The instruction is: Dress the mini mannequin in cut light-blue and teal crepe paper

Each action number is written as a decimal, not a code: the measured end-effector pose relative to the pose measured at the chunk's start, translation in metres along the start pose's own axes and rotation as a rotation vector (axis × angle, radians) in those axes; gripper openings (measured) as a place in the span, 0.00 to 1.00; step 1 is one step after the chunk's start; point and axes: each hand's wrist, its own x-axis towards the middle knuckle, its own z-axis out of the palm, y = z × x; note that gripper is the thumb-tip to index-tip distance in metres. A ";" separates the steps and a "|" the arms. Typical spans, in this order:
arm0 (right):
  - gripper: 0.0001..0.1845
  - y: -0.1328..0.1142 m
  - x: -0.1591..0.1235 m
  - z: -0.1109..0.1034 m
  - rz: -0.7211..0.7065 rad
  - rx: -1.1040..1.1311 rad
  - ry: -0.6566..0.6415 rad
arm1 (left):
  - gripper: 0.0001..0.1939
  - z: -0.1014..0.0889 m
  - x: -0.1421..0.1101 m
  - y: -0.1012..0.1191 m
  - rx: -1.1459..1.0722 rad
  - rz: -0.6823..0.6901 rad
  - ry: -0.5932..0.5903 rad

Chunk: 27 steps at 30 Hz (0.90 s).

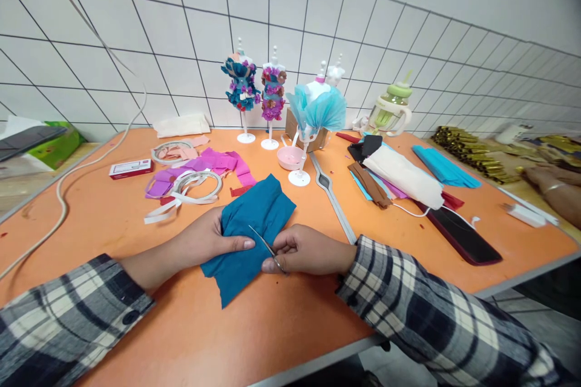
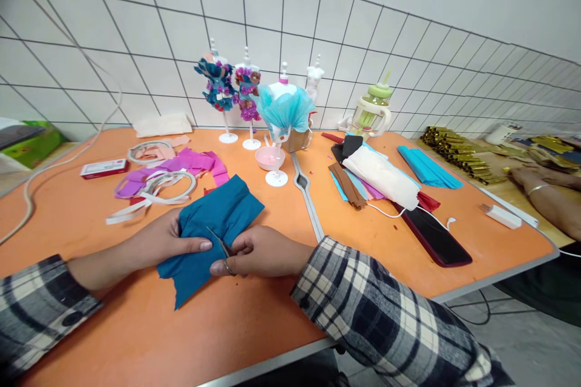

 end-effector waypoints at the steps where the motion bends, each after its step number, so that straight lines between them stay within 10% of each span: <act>1: 0.31 0.001 0.000 0.000 0.001 -0.005 0.004 | 0.21 0.000 0.000 0.000 -0.002 0.000 -0.004; 27: 0.30 0.001 0.002 0.001 0.007 0.019 -0.026 | 0.20 0.005 -0.001 0.006 0.009 0.028 -0.028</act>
